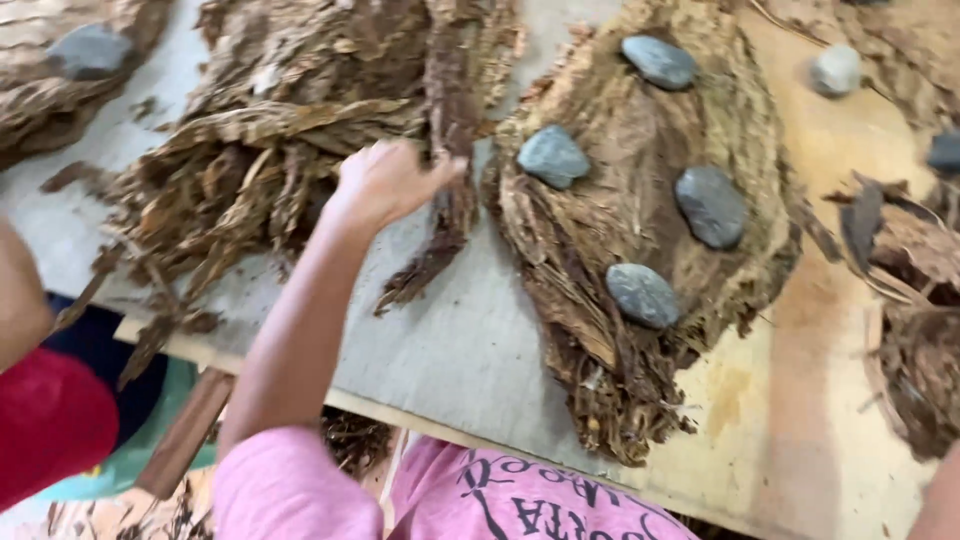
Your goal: Flattening and weighting large dried tobacco leaves on a wooden table using stones as weights.
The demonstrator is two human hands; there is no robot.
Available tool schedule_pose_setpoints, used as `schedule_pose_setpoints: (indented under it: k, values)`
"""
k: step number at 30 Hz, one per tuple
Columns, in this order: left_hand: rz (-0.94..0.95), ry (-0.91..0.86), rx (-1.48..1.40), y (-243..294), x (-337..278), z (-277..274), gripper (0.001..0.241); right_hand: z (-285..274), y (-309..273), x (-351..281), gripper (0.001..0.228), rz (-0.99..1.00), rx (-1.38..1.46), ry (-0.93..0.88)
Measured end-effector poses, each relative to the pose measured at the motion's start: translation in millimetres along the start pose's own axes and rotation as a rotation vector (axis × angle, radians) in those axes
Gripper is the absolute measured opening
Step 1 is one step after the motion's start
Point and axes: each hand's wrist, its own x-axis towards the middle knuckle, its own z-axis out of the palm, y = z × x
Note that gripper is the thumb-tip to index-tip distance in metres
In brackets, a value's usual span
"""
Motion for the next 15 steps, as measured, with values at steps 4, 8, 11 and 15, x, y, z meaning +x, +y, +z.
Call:
schedule_pose_setpoints:
  k: [4, 8, 11, 15]
  values:
    - [-0.116, 0.224, -0.093, 4.9, 82.7, 23.1, 0.069, 41.5, -87.4, 10.4, 0.032, -0.052, -0.162, -0.003]
    - [-0.231, 0.260, -0.154, 15.9, 132.3, 40.3, 0.085, 86.0, -150.0, 2.2, 0.029, 0.064, -0.395, 0.053]
    - [-0.345, 0.361, -0.031, 9.7, 170.6, 66.7, 0.080, 108.1, -121.9, -15.5, 0.023, 0.047, -0.503, 0.151]
    - [-0.333, 0.342, -0.120, 0.6, 175.0, 66.6, 0.045, 113.9, -105.7, -19.1, 0.028, 0.020, -0.421, 0.221]
